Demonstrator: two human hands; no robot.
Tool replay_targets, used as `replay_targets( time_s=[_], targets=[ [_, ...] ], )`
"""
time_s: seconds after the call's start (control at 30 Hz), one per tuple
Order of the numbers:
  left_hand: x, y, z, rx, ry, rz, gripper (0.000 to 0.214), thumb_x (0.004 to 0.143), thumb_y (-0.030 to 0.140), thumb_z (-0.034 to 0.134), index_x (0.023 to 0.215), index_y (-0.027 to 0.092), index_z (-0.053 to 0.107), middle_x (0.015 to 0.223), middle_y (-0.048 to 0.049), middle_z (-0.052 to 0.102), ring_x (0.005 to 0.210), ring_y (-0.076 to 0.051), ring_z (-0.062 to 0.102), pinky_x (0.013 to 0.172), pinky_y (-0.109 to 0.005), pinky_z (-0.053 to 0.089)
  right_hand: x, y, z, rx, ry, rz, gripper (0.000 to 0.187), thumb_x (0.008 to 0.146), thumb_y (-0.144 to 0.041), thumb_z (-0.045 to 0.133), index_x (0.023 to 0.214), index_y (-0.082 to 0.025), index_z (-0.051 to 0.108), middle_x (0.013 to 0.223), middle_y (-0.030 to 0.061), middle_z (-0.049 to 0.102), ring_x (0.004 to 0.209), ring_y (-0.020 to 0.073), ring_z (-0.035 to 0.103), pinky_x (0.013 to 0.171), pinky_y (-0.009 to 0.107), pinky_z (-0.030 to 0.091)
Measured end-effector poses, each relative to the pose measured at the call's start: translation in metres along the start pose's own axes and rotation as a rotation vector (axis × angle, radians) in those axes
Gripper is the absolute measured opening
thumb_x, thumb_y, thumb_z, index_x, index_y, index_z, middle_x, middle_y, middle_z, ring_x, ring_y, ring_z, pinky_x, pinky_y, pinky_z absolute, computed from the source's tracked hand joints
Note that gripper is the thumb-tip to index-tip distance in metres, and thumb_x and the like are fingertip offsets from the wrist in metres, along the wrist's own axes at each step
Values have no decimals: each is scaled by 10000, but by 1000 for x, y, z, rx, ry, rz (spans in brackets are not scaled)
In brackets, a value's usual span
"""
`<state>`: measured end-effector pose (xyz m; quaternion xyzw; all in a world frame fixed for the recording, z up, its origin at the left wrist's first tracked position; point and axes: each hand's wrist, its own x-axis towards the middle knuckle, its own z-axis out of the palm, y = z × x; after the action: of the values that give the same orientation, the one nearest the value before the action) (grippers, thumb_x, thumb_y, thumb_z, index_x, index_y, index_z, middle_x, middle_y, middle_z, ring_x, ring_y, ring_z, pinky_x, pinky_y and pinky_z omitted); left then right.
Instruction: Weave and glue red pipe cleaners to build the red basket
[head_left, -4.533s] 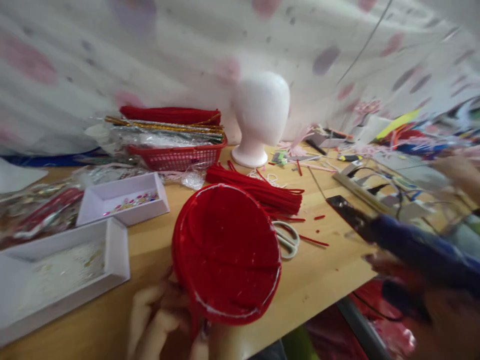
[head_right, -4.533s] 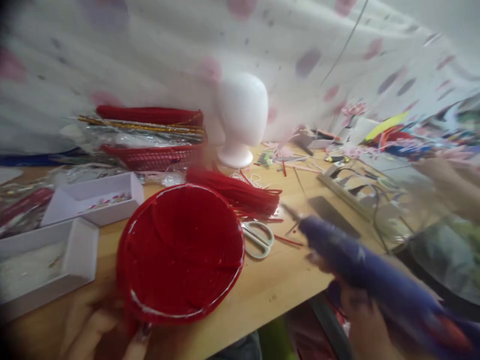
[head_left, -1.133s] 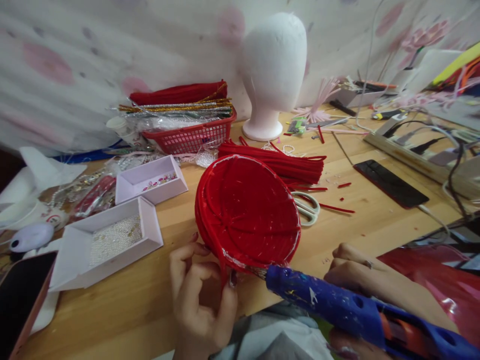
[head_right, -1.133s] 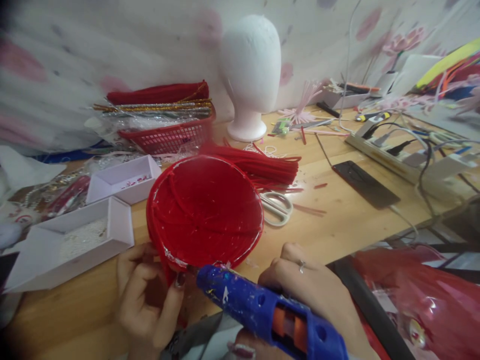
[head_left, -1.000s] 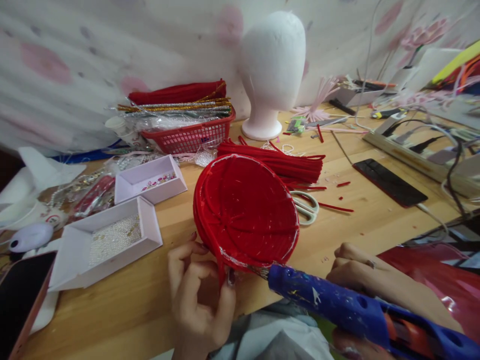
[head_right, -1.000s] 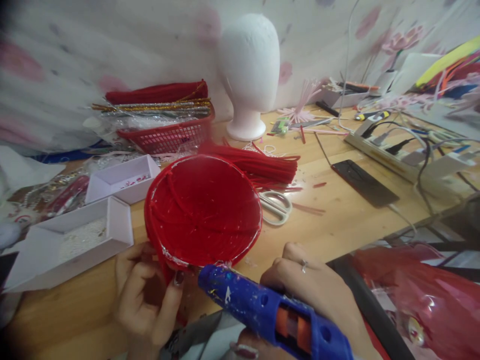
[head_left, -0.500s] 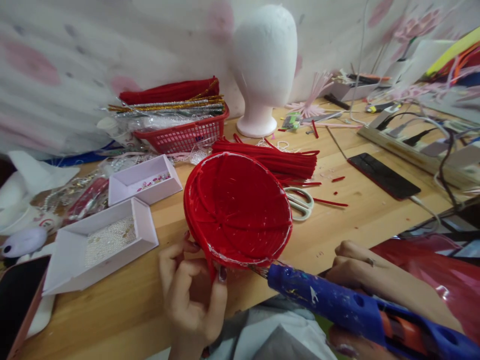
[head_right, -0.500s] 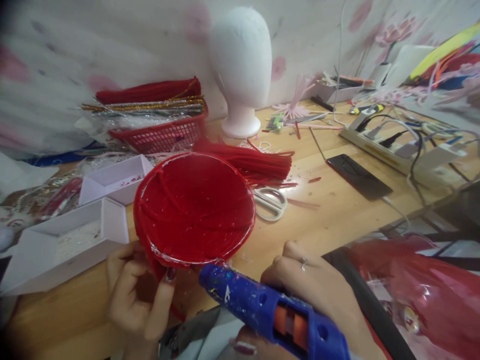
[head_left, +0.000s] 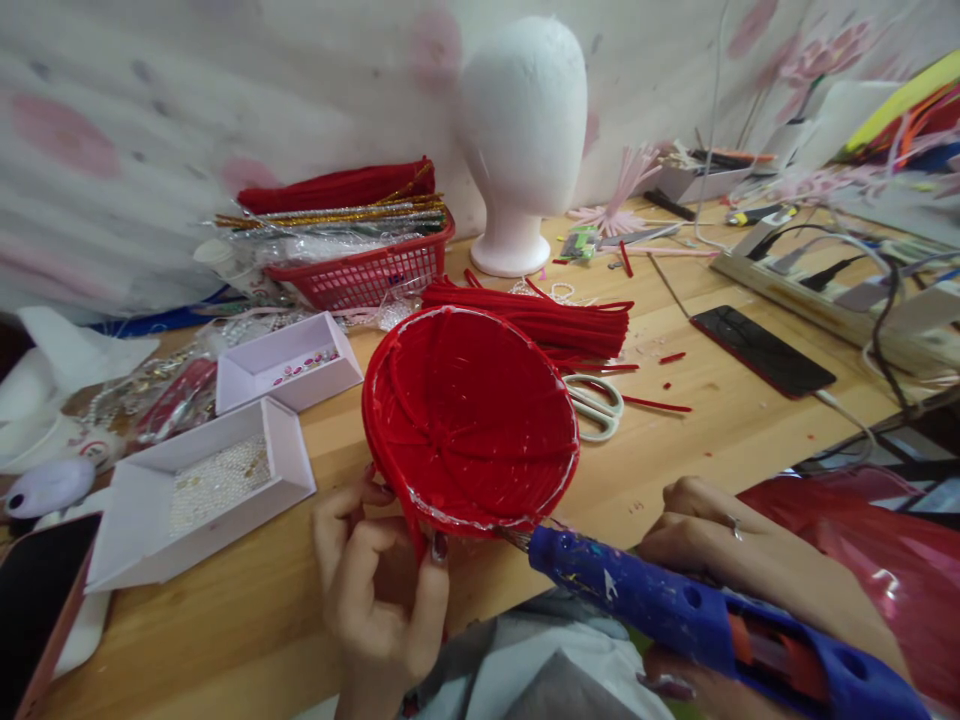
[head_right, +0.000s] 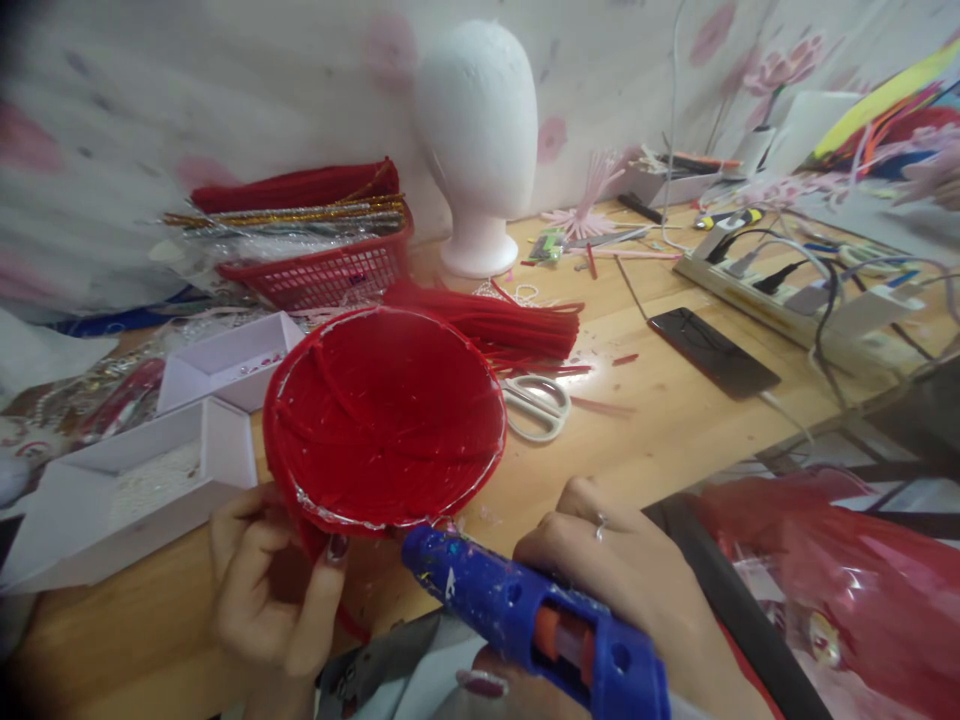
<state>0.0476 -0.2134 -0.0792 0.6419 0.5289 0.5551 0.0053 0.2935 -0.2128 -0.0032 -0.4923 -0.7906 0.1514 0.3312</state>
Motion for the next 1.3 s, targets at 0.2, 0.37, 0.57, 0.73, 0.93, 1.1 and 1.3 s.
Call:
replay_targets(
  time_s=[0.2,0.37,0.57,0.73,0.93,1.1,1.3],
  targets=[
    [0,-1,-2,3,-17,9,125,822,129,635,793,219,553,1074,-61,535,1022,-219,559,858,-372,468,3,1,2,120,-14,39,416,933,-640,605,798,-251,665,675,-7,555,561,154,541,505,297,390],
    [0,1,-1,4,-11,27,142,816,118,652,786,214,551,1057,-47,521,1020,-196,557,891,-355,470,4,-3,7,159,14,45,446,919,-678,621,797,-251,658,681,-25,533,562,132,536,513,291,381],
    [1,0,-1,26,-9,23,157,815,138,682,771,218,555,1033,-48,543,995,-213,567,891,-393,491,6,-4,9,170,5,39,421,929,-676,613,842,-265,646,695,-25,539,570,142,534,508,310,376],
    [2,0,0,24,10,54,173,805,130,690,752,219,551,1007,-42,539,966,-209,570,865,-388,495,8,-4,8,157,-11,13,333,935,-601,638,887,-272,659,729,-5,564,607,167,571,546,337,416],
    [0,0,1,5,-2,19,162,797,122,678,756,220,554,1029,-40,538,999,-211,570,880,-390,493,11,-2,8,167,-40,-30,263,925,-536,675,884,-277,648,721,-11,545,615,169,566,551,338,397],
    [-1,-2,1,0,-1,25,161,793,114,677,762,215,555,1036,-44,526,1010,-206,563,897,-385,487,8,-3,8,176,-35,20,303,930,-569,661,859,-274,645,699,-10,526,583,170,539,524,330,370],
    [0,1,1,4,-2,8,167,810,113,689,766,206,558,1041,-38,527,1016,-183,561,909,-351,464,4,-5,7,149,-11,57,335,940,-577,644,827,-262,627,700,-10,532,585,165,538,539,327,369]
  ],
)
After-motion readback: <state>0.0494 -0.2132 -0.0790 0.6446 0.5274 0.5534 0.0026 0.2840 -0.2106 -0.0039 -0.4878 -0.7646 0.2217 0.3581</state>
